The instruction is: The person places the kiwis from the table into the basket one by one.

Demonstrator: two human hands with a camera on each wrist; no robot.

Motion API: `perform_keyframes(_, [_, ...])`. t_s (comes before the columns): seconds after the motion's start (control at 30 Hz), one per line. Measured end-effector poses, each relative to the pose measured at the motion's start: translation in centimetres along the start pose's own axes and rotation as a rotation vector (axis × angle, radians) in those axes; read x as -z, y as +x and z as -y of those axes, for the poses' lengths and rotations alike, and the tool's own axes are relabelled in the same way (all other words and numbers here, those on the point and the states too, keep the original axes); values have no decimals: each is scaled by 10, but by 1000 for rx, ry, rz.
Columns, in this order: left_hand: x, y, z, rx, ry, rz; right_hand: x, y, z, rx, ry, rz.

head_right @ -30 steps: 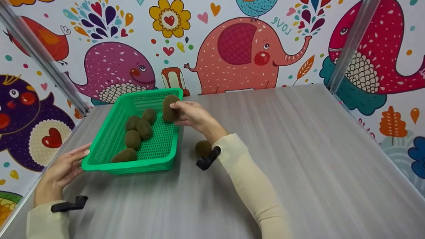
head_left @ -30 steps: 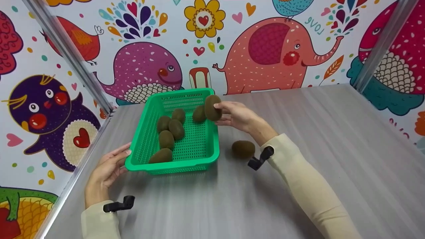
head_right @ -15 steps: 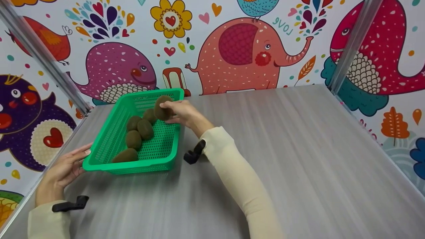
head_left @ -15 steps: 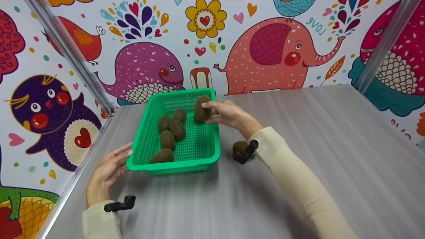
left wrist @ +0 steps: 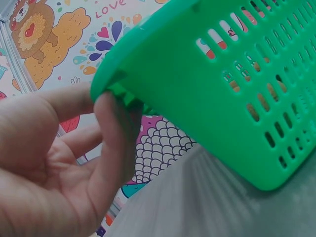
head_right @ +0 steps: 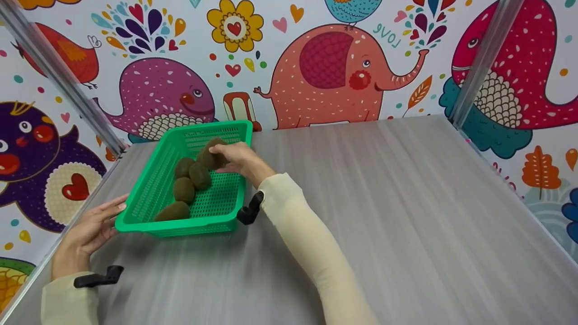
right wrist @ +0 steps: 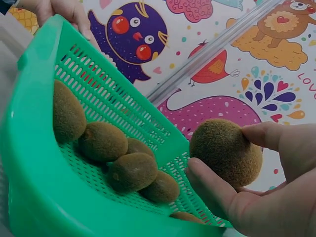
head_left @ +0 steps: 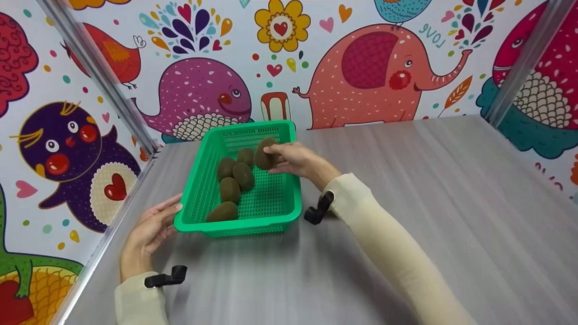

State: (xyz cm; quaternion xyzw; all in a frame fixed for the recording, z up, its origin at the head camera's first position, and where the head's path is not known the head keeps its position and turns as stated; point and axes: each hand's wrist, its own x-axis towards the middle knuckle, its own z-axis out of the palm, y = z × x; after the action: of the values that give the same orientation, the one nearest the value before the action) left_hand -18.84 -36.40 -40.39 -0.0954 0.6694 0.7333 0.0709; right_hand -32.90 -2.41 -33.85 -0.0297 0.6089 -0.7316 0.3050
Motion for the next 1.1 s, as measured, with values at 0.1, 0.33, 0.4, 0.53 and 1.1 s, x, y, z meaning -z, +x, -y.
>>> perform_keyframes(0.1, [0, 0, 0, 1, -4, 6, -5, 4, -1, -18, 18, -8])
perform_keyframes(0.33, [3, -1, 0, 6, 3, -7, -20, 16, -4, -60, 85, -20])
perform_keyframes(0.4, [3, -1, 1, 12, 1, -9, -22, 20, -7, -78, 85, -18])
perform_keyframes(0.53, [2, 0, 2, 16, -10, -5, -22, 25, -12, -103, 39, -28])
perform_keyframes(1.1, [-2, 0, 1, -14, -18, -8, -21, 32, -17, -131, 46, -78])
